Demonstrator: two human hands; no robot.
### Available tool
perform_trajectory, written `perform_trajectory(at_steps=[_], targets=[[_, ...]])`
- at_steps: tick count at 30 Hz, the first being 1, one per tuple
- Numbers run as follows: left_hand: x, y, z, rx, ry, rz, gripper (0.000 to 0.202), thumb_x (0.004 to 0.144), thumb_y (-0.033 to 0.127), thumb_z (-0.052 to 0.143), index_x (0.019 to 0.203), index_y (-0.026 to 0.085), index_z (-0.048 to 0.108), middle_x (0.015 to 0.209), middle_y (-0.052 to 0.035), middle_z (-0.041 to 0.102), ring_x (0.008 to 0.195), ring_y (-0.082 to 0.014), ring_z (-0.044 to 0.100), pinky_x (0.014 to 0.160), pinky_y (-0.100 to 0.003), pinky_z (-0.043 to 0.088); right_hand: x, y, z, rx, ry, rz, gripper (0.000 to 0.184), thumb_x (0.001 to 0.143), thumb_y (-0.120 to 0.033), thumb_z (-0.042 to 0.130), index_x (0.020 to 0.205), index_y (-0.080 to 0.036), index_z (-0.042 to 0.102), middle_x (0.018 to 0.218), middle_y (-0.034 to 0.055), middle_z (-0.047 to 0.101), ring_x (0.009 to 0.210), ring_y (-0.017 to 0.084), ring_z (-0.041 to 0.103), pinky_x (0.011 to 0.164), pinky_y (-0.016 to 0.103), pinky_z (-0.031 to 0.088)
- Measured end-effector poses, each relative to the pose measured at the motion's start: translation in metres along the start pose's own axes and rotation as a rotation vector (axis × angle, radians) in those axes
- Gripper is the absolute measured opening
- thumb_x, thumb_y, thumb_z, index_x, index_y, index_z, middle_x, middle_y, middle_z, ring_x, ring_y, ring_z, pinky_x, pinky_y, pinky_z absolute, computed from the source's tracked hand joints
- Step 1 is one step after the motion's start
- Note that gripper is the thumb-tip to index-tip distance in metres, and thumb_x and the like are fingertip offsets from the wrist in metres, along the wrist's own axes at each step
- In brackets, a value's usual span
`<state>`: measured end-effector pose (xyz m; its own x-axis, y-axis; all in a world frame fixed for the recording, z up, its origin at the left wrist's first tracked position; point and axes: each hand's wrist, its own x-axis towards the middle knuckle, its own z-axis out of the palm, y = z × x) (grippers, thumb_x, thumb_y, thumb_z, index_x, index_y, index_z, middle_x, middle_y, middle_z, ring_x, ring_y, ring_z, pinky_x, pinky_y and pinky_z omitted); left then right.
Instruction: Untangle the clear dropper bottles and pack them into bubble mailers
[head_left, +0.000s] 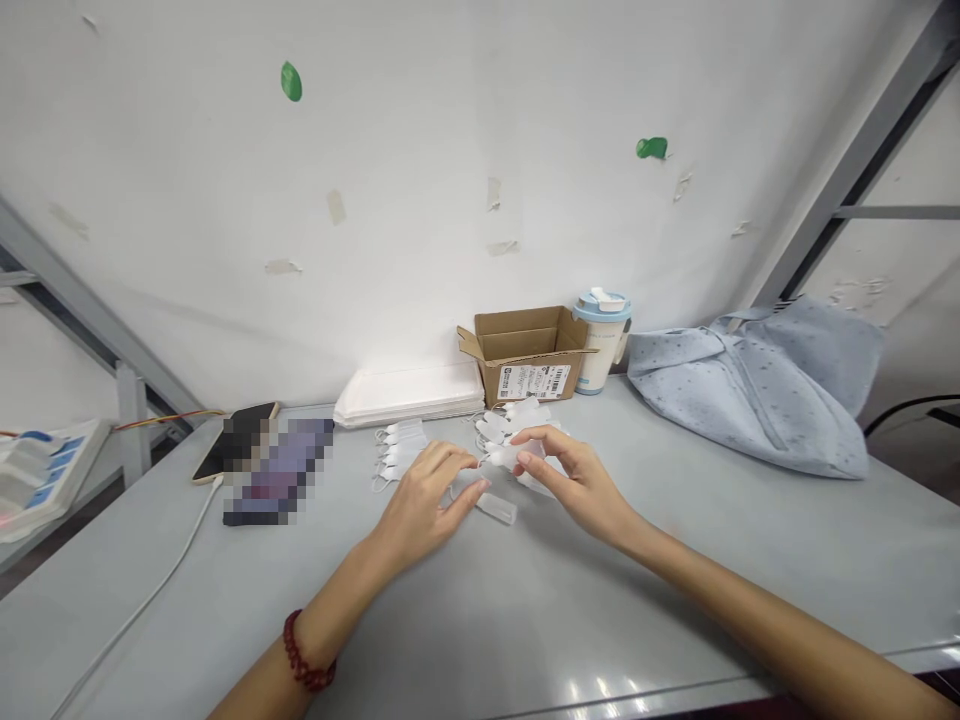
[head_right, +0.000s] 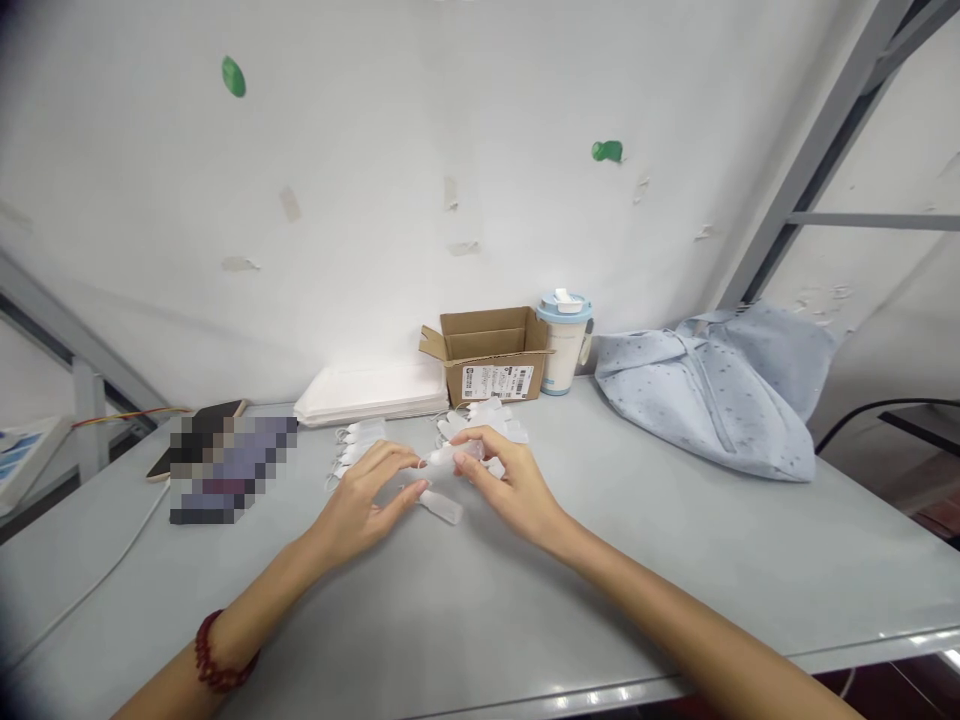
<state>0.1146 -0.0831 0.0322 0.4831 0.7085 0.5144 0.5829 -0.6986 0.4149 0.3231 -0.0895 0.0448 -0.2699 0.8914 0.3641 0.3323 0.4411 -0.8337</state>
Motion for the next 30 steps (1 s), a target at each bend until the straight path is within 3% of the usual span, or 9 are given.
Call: perform_trajectory(at_steps=[8,20,30], targets=[[-0.0005,0.0014,0.0046,-0.002,0.136,0.076,0.015,0.09,0.017,0.044,0.089,0.018,0.06,0.082,-0.0058,0.06,0.078,-0.017,0.054,0.07,-0.03,0.044,-0.0032,-0.0039,-0.0008,0.008,0.027,-0.052,0.023,0.088,-0.037,0.047,0.102,-0.021,0.055,0.079,0.0021,0.065,0.079,0.017,0.06,0.064,0.028,0.048],[-0.0013,0.0025,0.0036,0.077,0.342,0.249,0.029,0.086,0.008,0.049,0.112,0.018,0.058,0.082,-0.0062,0.061,0.072,-0.0143,0.054,0.059,-0.025,0.044,-0.0051,-0.0066,-0.0048,0.078,0.13,-0.102,0.018,0.087,-0.035,0.051,0.098,-0.022,0.057,0.079,0.0017,0.063,0.074,0.017,0.061,0.067,0.03,0.047],[-0.0008,0.0058,0.0019,0.115,0.47,0.315,0.028,0.077,0.005,0.061,0.103,0.016,0.063,0.074,-0.0039,0.057,0.067,-0.0136,0.052,0.058,-0.026,0.044,-0.0078,-0.0091,-0.0083,0.113,0.151,-0.112,0.014,0.087,-0.03,0.052,0.098,-0.023,0.057,0.082,-0.0004,0.064,0.074,0.014,0.06,0.072,0.029,0.043]])
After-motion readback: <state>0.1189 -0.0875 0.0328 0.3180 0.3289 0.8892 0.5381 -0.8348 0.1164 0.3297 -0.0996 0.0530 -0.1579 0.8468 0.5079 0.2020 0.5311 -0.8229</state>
